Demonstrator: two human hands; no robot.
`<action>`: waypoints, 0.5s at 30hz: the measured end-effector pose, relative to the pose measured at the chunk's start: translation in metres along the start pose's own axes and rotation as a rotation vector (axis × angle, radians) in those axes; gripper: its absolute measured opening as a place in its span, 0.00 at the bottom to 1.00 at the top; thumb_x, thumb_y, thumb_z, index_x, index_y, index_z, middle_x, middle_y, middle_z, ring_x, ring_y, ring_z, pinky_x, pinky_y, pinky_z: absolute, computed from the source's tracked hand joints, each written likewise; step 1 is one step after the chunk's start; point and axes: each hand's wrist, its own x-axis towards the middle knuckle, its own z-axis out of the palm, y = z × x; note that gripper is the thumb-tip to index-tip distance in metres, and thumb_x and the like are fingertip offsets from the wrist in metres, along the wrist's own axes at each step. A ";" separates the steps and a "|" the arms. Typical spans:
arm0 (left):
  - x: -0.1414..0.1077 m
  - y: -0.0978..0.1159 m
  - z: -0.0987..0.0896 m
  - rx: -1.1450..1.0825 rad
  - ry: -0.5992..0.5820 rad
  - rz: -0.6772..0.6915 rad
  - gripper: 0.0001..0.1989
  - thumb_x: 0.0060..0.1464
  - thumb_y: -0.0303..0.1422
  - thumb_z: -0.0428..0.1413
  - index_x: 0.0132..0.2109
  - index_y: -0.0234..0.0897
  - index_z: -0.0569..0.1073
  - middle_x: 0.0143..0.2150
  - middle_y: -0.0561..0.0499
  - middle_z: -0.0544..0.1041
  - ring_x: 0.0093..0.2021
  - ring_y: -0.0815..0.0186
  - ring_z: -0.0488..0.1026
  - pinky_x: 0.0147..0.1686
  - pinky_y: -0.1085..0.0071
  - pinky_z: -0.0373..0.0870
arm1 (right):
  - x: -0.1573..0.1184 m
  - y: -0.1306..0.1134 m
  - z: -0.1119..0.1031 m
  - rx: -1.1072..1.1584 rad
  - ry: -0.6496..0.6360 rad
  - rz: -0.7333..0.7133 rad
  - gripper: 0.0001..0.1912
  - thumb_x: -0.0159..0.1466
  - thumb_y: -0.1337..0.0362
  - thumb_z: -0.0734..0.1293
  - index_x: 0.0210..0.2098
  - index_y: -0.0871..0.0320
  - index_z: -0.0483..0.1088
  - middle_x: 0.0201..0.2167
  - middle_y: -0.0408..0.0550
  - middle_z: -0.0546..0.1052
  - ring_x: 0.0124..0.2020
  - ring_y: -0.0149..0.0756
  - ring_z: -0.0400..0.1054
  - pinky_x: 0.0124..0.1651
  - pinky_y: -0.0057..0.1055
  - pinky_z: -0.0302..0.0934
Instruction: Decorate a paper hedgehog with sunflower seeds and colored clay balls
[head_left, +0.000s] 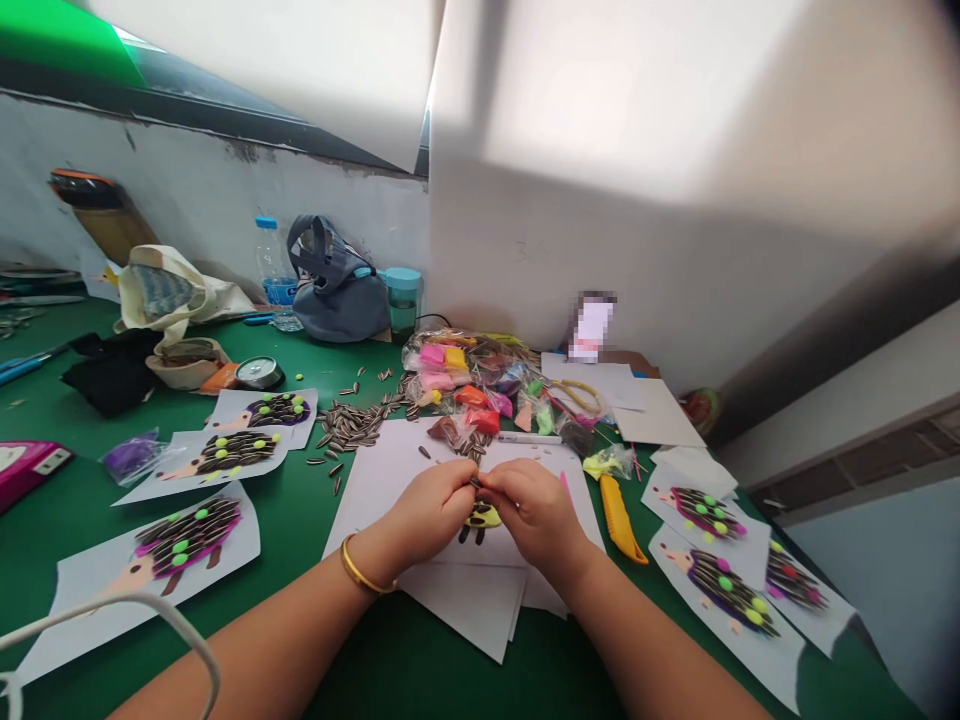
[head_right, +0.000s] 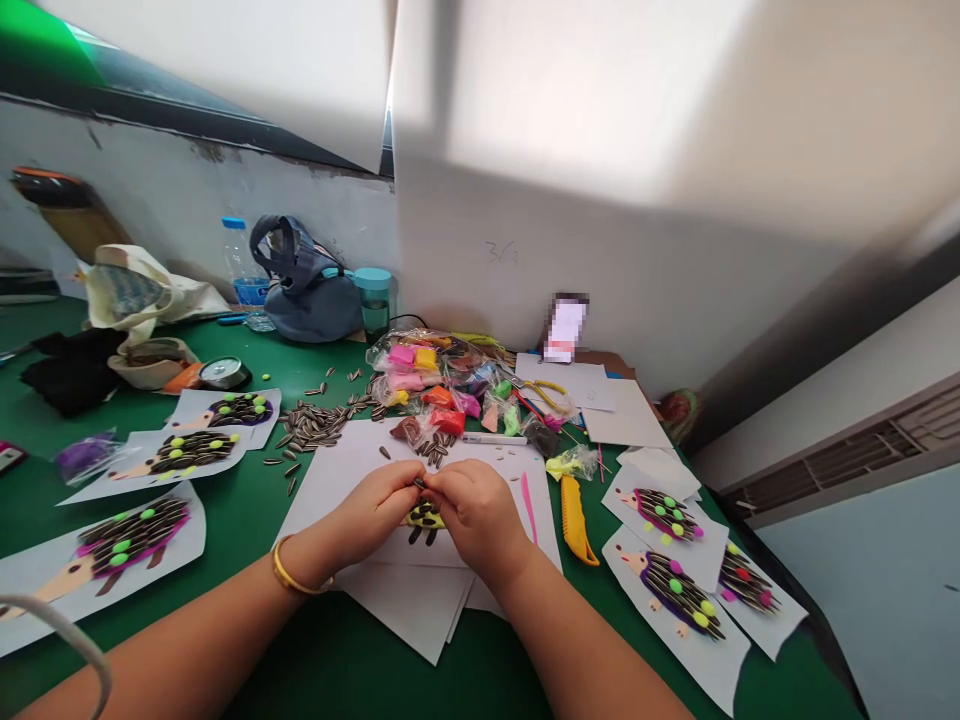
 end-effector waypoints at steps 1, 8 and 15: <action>0.000 0.000 0.000 -0.004 -0.002 0.003 0.07 0.55 0.30 0.44 0.28 0.39 0.60 0.28 0.54 0.66 0.30 0.66 0.63 0.30 0.69 0.58 | 0.000 0.000 0.000 -0.005 0.002 -0.005 0.06 0.68 0.66 0.63 0.39 0.54 0.73 0.34 0.48 0.79 0.37 0.38 0.71 0.42 0.35 0.64; 0.001 -0.002 0.003 -0.029 0.020 -0.016 0.07 0.53 0.29 0.44 0.27 0.39 0.58 0.26 0.55 0.64 0.29 0.66 0.61 0.30 0.69 0.56 | 0.000 -0.002 0.001 -0.070 -0.014 -0.012 0.07 0.68 0.66 0.62 0.40 0.55 0.73 0.35 0.49 0.79 0.38 0.39 0.71 0.42 0.36 0.63; 0.001 -0.007 0.007 -0.100 0.059 -0.033 0.06 0.53 0.29 0.44 0.27 0.39 0.59 0.26 0.55 0.64 0.29 0.66 0.61 0.29 0.69 0.55 | 0.001 -0.006 0.005 -0.165 0.004 -0.033 0.08 0.68 0.68 0.61 0.39 0.57 0.72 0.33 0.51 0.79 0.37 0.41 0.71 0.41 0.37 0.63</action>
